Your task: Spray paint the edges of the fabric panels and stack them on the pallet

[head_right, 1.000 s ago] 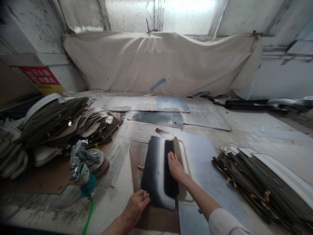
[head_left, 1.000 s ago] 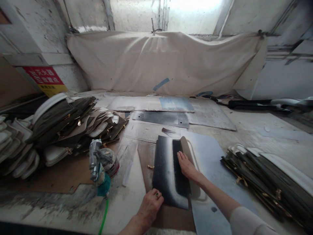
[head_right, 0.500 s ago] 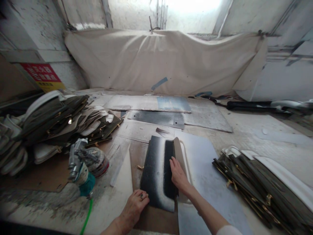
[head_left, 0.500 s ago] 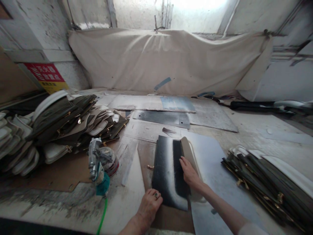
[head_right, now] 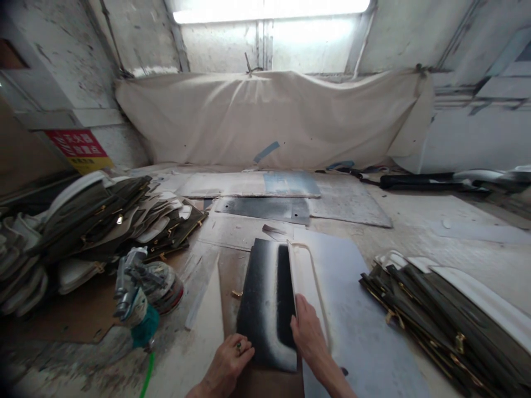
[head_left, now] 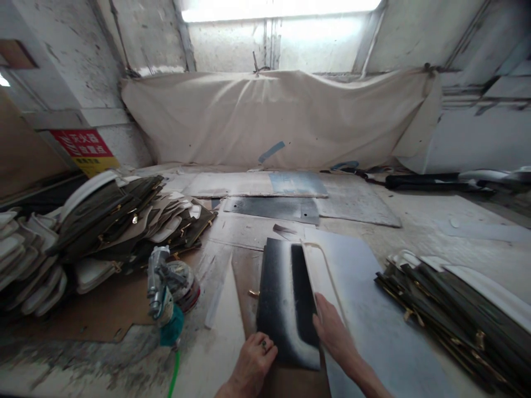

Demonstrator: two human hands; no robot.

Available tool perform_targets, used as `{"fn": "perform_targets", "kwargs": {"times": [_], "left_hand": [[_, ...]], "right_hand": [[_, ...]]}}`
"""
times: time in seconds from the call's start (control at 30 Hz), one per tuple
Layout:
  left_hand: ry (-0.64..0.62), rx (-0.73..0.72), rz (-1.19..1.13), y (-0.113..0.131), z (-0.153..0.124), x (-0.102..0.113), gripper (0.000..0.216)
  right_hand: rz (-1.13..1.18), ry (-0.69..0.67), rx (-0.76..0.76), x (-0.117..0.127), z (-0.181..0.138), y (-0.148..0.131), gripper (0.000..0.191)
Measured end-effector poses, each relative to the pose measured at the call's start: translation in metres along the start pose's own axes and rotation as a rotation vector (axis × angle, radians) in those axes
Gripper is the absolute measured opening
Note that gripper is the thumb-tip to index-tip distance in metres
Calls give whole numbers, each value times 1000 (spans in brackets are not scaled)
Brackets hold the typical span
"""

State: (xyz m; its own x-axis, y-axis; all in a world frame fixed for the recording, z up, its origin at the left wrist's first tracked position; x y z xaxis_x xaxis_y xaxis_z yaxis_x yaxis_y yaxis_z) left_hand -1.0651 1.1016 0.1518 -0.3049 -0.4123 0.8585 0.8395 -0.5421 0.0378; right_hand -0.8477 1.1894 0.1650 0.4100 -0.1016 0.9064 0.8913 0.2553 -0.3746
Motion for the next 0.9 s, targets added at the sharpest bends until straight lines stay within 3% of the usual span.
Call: {"fn": "perform_targets", "kwargs": {"times": [0.13, 0.33, 0.77, 0.9], "left_hand": [[-48, -36, 35, 8, 9, -1, 8], [25, -141, 76, 15, 16, -9, 12], [-309, -222, 75, 11, 21, -12, 8], [-347, -164, 48, 8, 24, -6, 10]], "right_hand": [[-14, -21, -6, -10, -2, -22, 49], [-16, -25, -32, 3, 0, -31, 47], [140, -94, -24, 7, 4, -7, 39], [209, -119, 75, 14, -9, 4, 53]]}}
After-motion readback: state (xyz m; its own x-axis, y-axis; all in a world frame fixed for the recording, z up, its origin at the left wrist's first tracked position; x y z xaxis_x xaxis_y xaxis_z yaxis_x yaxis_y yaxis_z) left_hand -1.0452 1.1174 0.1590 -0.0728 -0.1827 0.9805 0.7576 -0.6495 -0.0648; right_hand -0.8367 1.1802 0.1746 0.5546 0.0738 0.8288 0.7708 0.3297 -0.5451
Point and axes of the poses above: each hand's wrist, its own z-axis towards the middle knuckle, its own x-axis out of the back of the hand, y = z × x, the point moved 2 cm from there along z, towards the middle knuckle, and after that the axes turned 9 degrees about z, right-handed, at the moved point
